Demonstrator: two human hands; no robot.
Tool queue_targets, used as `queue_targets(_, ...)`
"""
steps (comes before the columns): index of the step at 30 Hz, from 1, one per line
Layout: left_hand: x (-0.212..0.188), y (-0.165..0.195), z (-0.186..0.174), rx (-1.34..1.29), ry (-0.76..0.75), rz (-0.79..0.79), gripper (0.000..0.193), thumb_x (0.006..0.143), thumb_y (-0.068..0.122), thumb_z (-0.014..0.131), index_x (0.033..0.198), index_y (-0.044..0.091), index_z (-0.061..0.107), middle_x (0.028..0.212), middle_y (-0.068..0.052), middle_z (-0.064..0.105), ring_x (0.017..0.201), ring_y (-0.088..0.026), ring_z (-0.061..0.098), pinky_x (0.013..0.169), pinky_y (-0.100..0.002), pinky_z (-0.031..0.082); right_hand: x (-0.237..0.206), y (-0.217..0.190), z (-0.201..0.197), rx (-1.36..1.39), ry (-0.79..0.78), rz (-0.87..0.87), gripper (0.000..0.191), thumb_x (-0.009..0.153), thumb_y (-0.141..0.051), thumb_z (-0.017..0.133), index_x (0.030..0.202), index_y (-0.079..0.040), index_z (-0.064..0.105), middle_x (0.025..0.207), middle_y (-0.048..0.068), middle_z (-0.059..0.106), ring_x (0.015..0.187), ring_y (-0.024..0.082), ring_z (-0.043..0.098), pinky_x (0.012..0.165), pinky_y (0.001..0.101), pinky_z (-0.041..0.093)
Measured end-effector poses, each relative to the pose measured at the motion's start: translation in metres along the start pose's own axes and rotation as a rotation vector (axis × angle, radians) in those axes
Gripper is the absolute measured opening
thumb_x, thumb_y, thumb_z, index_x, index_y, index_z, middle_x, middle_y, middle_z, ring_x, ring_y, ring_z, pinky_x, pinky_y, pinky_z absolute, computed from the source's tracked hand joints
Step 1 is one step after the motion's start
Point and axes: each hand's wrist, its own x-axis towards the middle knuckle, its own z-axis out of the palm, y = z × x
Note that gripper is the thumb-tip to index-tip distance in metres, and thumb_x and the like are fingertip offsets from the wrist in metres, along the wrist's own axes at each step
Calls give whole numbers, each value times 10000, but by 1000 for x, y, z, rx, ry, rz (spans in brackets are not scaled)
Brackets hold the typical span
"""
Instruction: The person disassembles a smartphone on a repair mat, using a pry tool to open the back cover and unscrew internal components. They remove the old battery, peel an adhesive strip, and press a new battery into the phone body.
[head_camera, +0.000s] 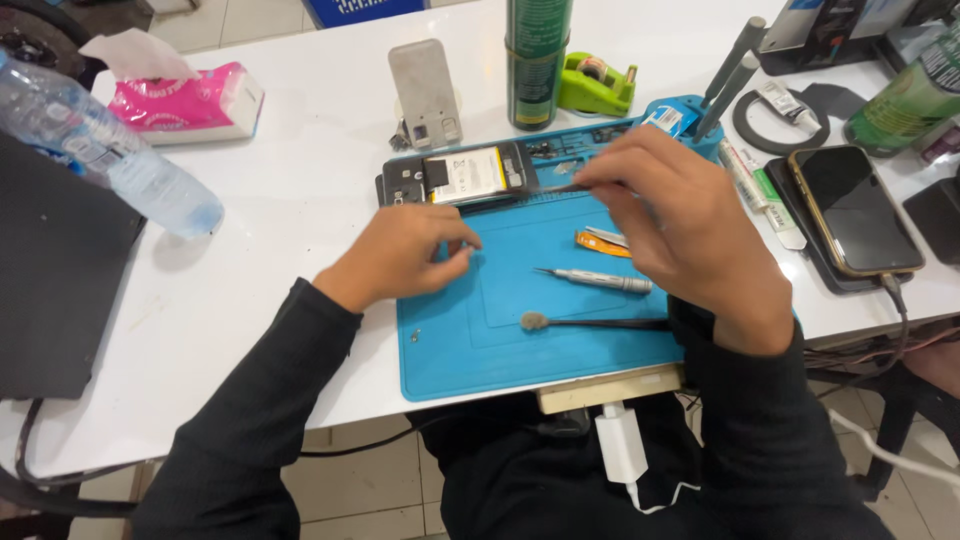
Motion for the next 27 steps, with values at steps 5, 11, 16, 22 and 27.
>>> queue_targets(5, 7, 15, 8, 12, 84, 35, 134, 848, 158, 726, 965, 117, 776, 796, -9, 688, 626, -170, 668, 564, -326, 524, -21, 27, 7, 4, 0, 237, 132, 951, -4, 697, 1084, -3, 693, 984, 101, 679, 757, 202, 662, 644, 314, 529)
queue_targets(11, 15, -9, -1, 302, 319, -16, 351, 850, 278, 809, 1114, 66, 719, 1026, -116, 677, 940, -286, 650, 797, -396, 527, -24, 50, 27, 69, -95, 325, 152, 943, -97, 718, 1053, 5, 693, 966, 107, 701, 803, 206, 716, 690, 302, 584)
queue_targets(16, 5, -40, -9, 359, 305, -64, 821, 758, 479, 849, 1341, -37, 585, 1194, -201, 637, 1076, -349, 587, 910, -453, 457, -30, 49, 25, 73, -95, 391, 169, 939, -136, 719, 1034, 3, 708, 952, 100, 710, 798, 203, 720, 698, 304, 587)
queue_targets(22, -5, -63, -3, 341, 208, -159, 870, 809, 539, 813, 1413, -34, 559, 1204, -177, 643, 1056, -314, 574, 895, -435, 443, -29, 41, 28, 24, -108, 406, 195, 925, -176, 738, 1014, -4, 715, 907, 93, 710, 744, 172, 680, 668, 305, 556)
queue_targets(27, -11, -60, -3, 420, 216, -115, 868, 782, 561, 832, 1372, -27, 592, 1171, -178, 640, 1032, -314, 544, 873, -439, 429, -29, 34, 28, 13, -85, 444, 235, 896, -178, 761, 1051, -9, 716, 881, 89, 693, 651, 164, 602, 601, 302, 516)
